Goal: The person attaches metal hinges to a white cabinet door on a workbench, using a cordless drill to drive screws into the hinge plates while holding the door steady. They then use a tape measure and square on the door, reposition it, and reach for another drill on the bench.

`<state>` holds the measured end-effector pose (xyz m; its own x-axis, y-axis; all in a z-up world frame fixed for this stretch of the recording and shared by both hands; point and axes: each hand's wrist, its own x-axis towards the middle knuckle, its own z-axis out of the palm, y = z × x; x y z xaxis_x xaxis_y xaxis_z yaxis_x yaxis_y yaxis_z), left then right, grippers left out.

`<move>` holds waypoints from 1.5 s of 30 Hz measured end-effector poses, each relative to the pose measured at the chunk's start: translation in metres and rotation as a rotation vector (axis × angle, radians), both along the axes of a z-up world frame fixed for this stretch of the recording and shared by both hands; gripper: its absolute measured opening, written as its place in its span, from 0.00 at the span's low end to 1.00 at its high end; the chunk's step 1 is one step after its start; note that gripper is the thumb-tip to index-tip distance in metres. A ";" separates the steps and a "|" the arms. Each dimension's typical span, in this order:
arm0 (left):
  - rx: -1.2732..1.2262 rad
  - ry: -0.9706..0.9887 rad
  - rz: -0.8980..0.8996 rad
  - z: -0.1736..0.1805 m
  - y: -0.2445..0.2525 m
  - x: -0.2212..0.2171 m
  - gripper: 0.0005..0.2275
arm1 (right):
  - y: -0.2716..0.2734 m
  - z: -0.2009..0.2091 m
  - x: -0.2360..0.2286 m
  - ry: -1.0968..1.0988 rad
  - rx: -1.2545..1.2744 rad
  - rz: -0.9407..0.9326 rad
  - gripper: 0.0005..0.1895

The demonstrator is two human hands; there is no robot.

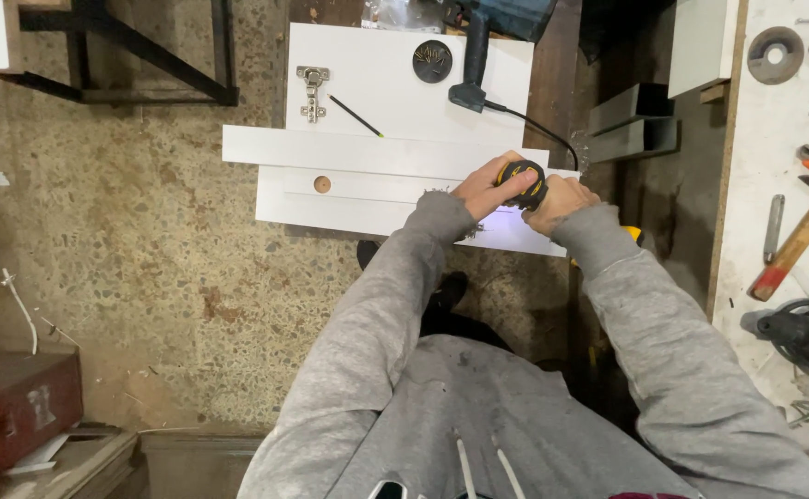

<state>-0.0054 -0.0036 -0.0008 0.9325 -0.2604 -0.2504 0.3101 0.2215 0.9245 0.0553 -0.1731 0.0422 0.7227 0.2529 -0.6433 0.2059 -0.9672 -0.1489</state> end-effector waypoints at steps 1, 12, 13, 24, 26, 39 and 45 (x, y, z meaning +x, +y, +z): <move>-0.003 0.003 0.000 0.001 -0.001 0.000 0.18 | -0.001 0.001 -0.001 0.003 -0.003 0.000 0.27; 0.779 -0.130 0.494 -0.090 0.073 0.025 0.11 | -0.015 -0.009 -0.003 -0.027 0.057 0.016 0.27; 0.773 -0.144 0.495 -0.085 0.088 0.031 0.11 | -0.016 -0.006 -0.002 -0.040 0.055 0.012 0.27; 1.334 -0.280 0.210 -0.115 0.149 0.123 0.09 | -0.017 0.060 -0.010 -0.033 0.117 -0.218 0.23; 1.339 -0.336 0.226 -0.125 0.148 0.136 0.10 | -0.022 0.064 -0.014 -0.055 0.171 -0.284 0.22; 1.547 -0.491 0.033 -0.159 0.153 0.154 0.08 | -0.057 0.038 -0.075 -0.054 0.382 -0.560 0.17; 1.217 -0.380 0.304 -0.103 0.136 0.111 0.04 | -0.052 0.044 -0.083 -0.003 0.406 -0.590 0.16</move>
<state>0.1061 0.1322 -0.1036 0.9774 0.1767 0.1160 0.0731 -0.7978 0.5985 -0.0282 -0.2247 0.0863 0.8143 0.0382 -0.5792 -0.3338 -0.7856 -0.5210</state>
